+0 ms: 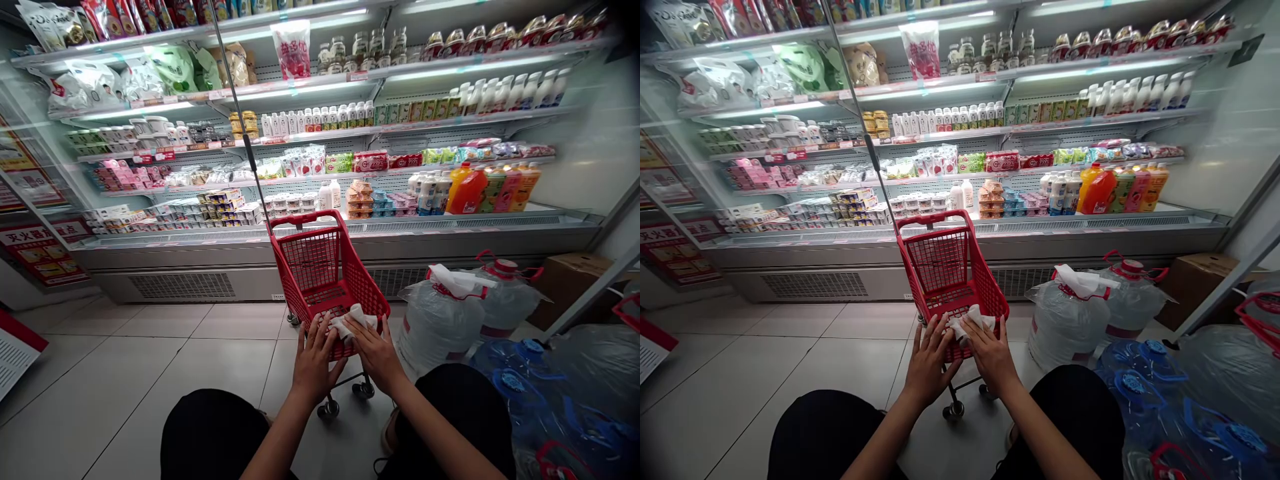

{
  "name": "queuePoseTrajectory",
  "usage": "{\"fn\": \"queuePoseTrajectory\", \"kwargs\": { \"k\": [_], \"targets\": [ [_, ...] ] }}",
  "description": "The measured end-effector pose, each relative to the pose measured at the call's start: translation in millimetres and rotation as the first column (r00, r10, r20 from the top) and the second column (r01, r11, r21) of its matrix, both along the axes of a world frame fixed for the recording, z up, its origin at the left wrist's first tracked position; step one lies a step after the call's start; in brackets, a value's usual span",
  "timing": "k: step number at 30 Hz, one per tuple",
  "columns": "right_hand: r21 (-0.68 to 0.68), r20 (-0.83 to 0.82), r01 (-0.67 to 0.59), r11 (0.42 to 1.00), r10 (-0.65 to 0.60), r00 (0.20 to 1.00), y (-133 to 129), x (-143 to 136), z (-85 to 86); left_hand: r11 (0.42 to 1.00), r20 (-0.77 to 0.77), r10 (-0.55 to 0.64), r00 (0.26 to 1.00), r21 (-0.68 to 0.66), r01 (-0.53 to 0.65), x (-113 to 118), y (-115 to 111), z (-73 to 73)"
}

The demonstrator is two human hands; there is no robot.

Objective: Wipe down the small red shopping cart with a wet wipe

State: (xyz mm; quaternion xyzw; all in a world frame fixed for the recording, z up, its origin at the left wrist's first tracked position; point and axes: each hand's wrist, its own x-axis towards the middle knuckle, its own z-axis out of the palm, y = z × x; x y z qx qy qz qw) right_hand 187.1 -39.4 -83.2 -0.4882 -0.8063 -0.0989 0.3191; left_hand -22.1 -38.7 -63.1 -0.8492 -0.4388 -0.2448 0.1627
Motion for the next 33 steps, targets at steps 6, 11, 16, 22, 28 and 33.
{"fn": "queuePoseTrajectory", "kwargs": {
  "k": [6,11,16,22,28,33],
  "targets": [
    [0.015,0.001,-0.015,1.000,0.015,1.000,3.2,-7.8,-6.3,1.000,0.041,-0.002,0.999,-0.017,0.003,2.6,-0.6,-5.8],
    [0.063,0.072,-0.078,0.995,0.073,0.995,6.0,-4.6,-4.7,1.000,0.058,-0.011,0.998,-0.004,0.011,1.4,-1.1,-9.3],
    [0.107,0.132,-0.158,0.982,0.143,0.981,22.3,36.4,-6.3,1.000,0.010,-0.001,1.000,0.021,0.001,-2.7,-2.1,-6.1],
    [0.114,-0.006,0.086,0.990,-0.086,0.996,31.1,68.5,-15.4,1.000,-0.005,0.023,1.000,-0.020,-0.023,7.9,-3.5,-6.1],
    [0.118,0.032,-0.003,0.993,-0.001,0.999,0.7,-1.2,-25.0,0.999,0.009,0.029,1.000,-0.020,-0.028,20.5,-4.6,-11.4],
    [0.137,0.092,-0.098,0.986,0.086,0.992,-7.3,-17.3,-19.9,1.000,-0.051,0.025,0.998,0.013,-0.024,3.4,1.3,-4.4]
  ]
}}
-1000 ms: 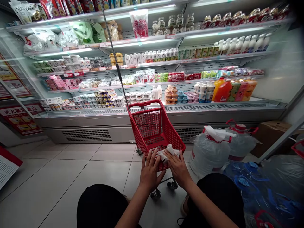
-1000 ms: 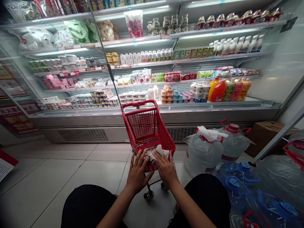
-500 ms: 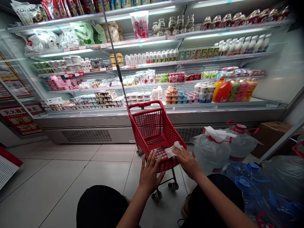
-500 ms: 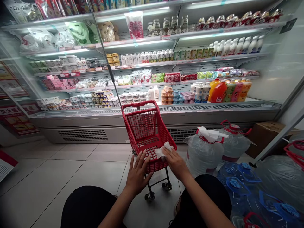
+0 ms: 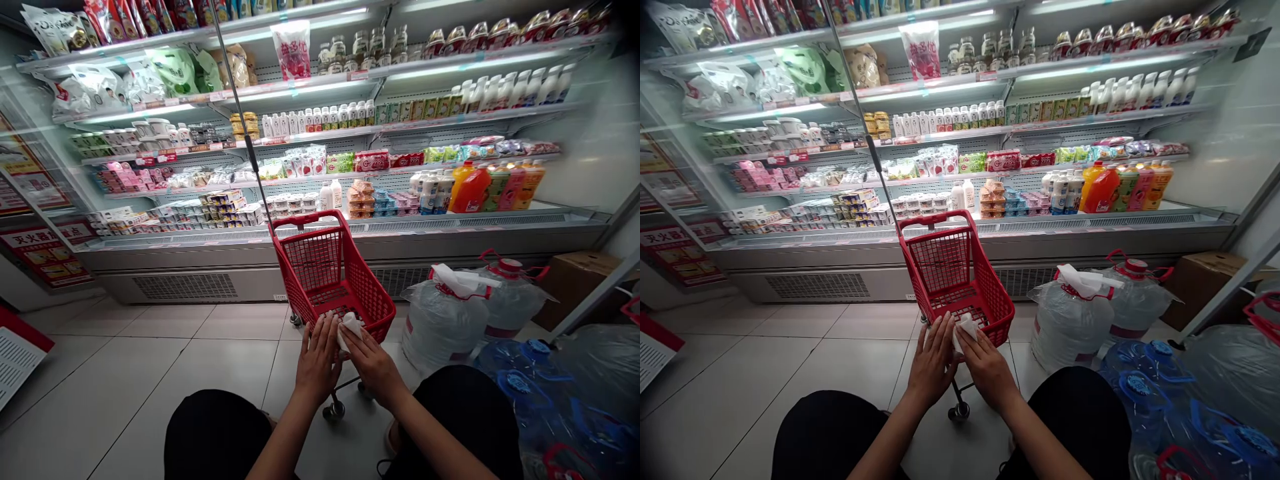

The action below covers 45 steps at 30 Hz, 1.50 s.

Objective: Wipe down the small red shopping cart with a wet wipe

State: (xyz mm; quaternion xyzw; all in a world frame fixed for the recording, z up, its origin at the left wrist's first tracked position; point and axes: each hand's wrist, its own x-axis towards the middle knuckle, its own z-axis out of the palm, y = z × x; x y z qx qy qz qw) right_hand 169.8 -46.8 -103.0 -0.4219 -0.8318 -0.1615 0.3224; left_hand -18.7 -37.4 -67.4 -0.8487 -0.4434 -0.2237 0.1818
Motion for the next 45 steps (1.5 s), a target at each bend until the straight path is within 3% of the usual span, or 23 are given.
{"fn": "queuePoseTrajectory", "kwargs": {
  "k": [3,7,10,14,19,21,24,27,31,35,40,45],
  "targets": [
    [-0.006,0.006,-0.003,1.000,0.003,1.000,7.3,27.1,2.7,1.000,-0.032,-0.019,0.999,0.000,0.019,-10.5,3.8,4.8],
    [-0.044,-0.037,0.097,0.994,-0.099,0.994,19.1,74.4,0.6,1.000,-0.027,-0.027,0.999,-0.002,0.027,-11.8,4.9,5.3],
    [-0.061,-0.096,0.190,0.980,-0.195,0.976,24.8,94.7,-1.0,1.000,-0.016,-0.030,0.999,-0.002,0.030,-4.7,2.7,2.4],
    [-0.075,-0.147,0.263,0.962,-0.271,0.951,22.2,78.4,-1.0,1.000,0.011,-0.009,1.000,0.006,0.009,9.9,-2.7,-3.3],
    [-0.064,-0.060,0.111,0.992,-0.115,0.992,4.2,19.2,-0.9,0.999,0.040,0.042,0.998,0.029,-0.044,21.1,-7.1,-10.2],
    [-0.066,-0.043,0.059,0.996,-0.062,0.997,-1.0,7.5,0.3,0.998,0.032,0.052,0.998,0.043,-0.054,19.4,-7.7,-11.2],
    [-0.059,-0.015,-0.028,0.998,0.027,1.000,-1.1,15.9,3.6,0.997,0.011,0.050,0.999,0.064,-0.050,12.0,-8.5,-10.0],
    [-0.043,-0.006,-0.048,0.998,0.048,0.999,6.1,45.5,5.8,0.996,-0.010,0.031,0.999,0.079,-0.030,6.6,-10.3,-8.3],
    [-0.050,-0.031,0.069,0.996,-0.071,0.997,20.2,86.3,2.7,0.995,-0.024,0.020,1.000,0.096,-0.018,12.4,-15.0,-9.6],
    [-0.104,-0.109,0.183,0.978,-0.194,0.975,34.6,106.8,-1.6,0.995,-0.037,0.007,0.999,0.100,-0.003,24.7,-17.9,-8.7],
    [-0.135,-0.233,0.242,0.961,-0.268,0.935,37.0,93.8,-0.6,0.987,-0.061,-0.163,0.985,-0.013,0.162,32.1,-10.4,4.3],
    [-0.069,-0.176,0.120,0.990,-0.131,0.976,11.0,43.5,-7.1,0.953,-0.048,-0.286,0.957,-0.118,0.279,37.4,-2.5,7.2]
  ]
}}
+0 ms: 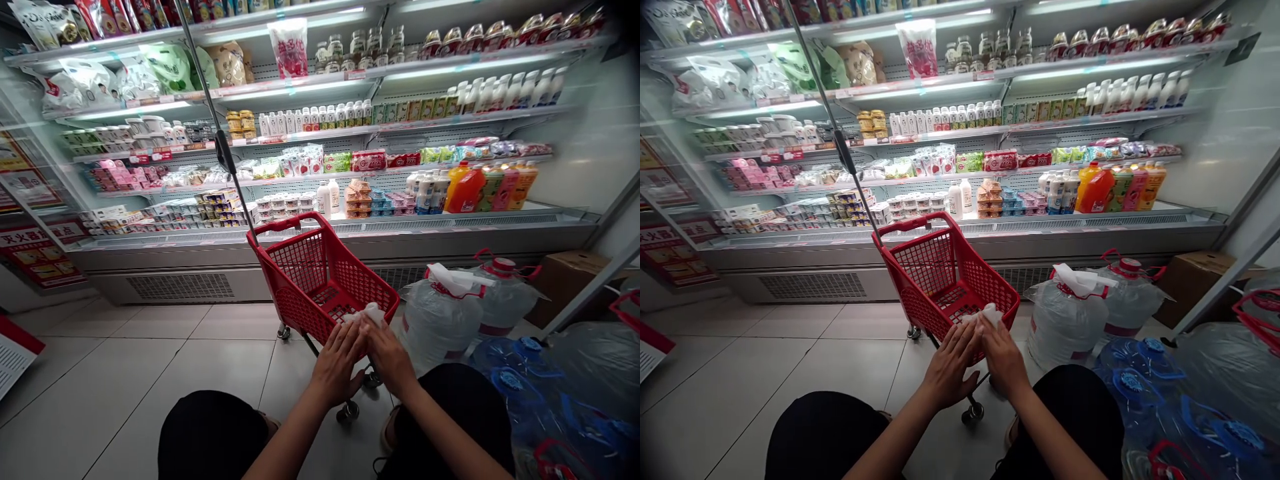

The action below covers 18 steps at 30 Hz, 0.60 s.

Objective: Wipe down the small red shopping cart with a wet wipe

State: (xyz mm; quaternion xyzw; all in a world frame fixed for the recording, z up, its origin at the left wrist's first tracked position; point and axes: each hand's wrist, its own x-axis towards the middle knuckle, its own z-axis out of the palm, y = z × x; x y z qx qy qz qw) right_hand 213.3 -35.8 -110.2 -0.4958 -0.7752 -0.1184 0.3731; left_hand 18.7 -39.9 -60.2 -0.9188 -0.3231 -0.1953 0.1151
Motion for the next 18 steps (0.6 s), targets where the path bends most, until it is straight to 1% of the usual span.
{"fn": "queuePoseTrajectory", "kwargs": {
  "k": [3,6,7,9,10,11,14,16,18],
  "targets": [
    [0.022,0.017,-0.032,0.999,0.032,0.999,-13.5,-19.7,-4.9,0.999,-0.011,-0.048,0.999,0.021,0.049,-1.5,7.4,1.1],
    [0.025,0.020,-0.053,0.998,0.052,0.998,-15.3,-14.5,-0.3,0.995,-0.065,-0.061,0.996,0.070,0.066,-12.9,25.4,11.3],
    [0.018,0.029,-0.079,0.997,0.078,0.997,-13.7,-8.3,3.1,0.996,-0.068,-0.035,0.997,0.083,0.041,-18.7,33.4,16.1],
    [-0.005,0.046,-0.133,0.991,0.133,0.990,-8.7,6.5,10.3,0.993,-0.026,0.076,0.997,0.093,-0.073,-31.0,49.5,25.0],
    [-0.014,0.047,-0.146,0.989,0.147,0.988,-5.8,13.4,13.0,0.989,-0.013,0.113,0.994,0.093,-0.111,-36.3,56.4,28.4],
    [-0.018,0.040,-0.143,0.990,0.144,0.989,-3.0,19.0,14.7,0.988,-0.012,0.126,0.992,0.094,-0.125,-40.3,61.8,30.6],
    [-0.022,-0.012,-0.054,0.998,0.054,0.998,2.4,23.9,13.7,0.987,0.004,0.138,0.990,0.084,-0.138,-40.8,67.9,30.5],
    [-0.021,-0.045,0.030,0.999,-0.030,0.998,1.9,16.4,11.0,0.984,0.034,0.157,0.987,0.076,-0.159,-32.8,65.4,27.1],
    [-0.017,-0.052,0.082,0.997,-0.083,0.995,-1.1,3.7,10.2,0.980,0.064,0.179,0.982,0.072,-0.183,-22.7,60.8,23.1]
  ]
}}
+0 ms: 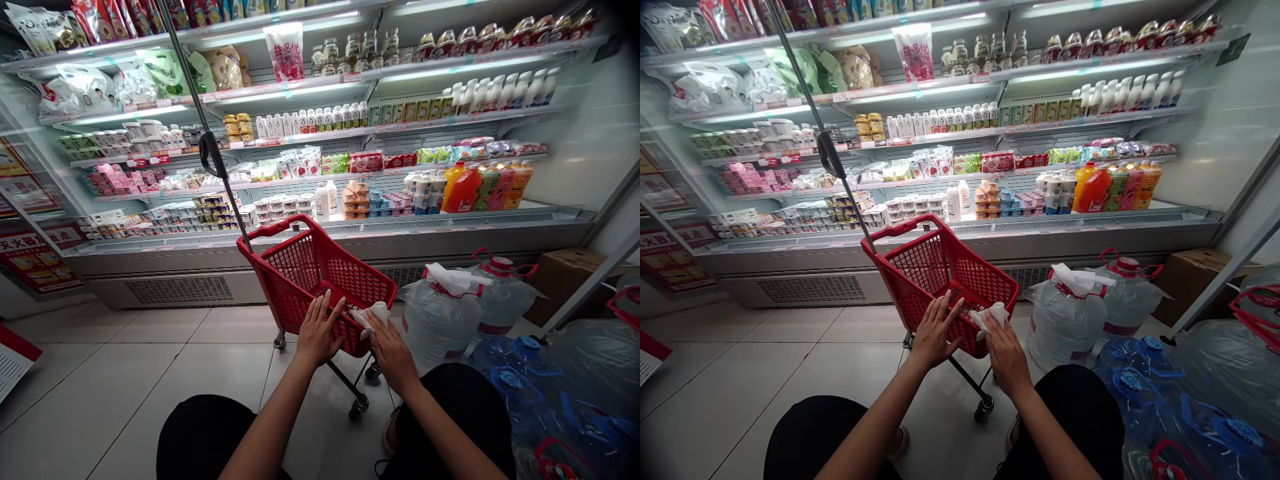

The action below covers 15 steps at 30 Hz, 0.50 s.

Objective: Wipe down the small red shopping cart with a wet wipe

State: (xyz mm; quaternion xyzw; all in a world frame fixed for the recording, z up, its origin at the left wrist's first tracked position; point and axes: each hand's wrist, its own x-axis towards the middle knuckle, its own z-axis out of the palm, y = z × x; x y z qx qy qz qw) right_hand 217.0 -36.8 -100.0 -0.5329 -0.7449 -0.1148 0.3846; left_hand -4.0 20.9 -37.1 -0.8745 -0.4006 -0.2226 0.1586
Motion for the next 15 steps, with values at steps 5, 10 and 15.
{"fn": "queuePoseTrajectory", "kwargs": {
  "k": [5,10,15],
  "targets": [
    [0.052,0.050,0.039,0.998,-0.042,0.998,-4.3,-27.0,9.1,0.999,0.054,0.033,0.998,0.008,-0.033,18.9,-10.7,-9.3],
    [0.094,0.076,0.049,0.994,-0.056,0.996,3.4,-33.5,17.2,0.994,0.080,0.104,0.991,0.006,-0.105,33.1,-17.7,-17.7],
    [0.079,0.122,0.010,0.997,-0.020,0.992,-2.9,-13.4,11.1,0.998,-0.010,0.066,0.998,0.002,-0.066,24.4,-14.9,-10.5]
  ]
}}
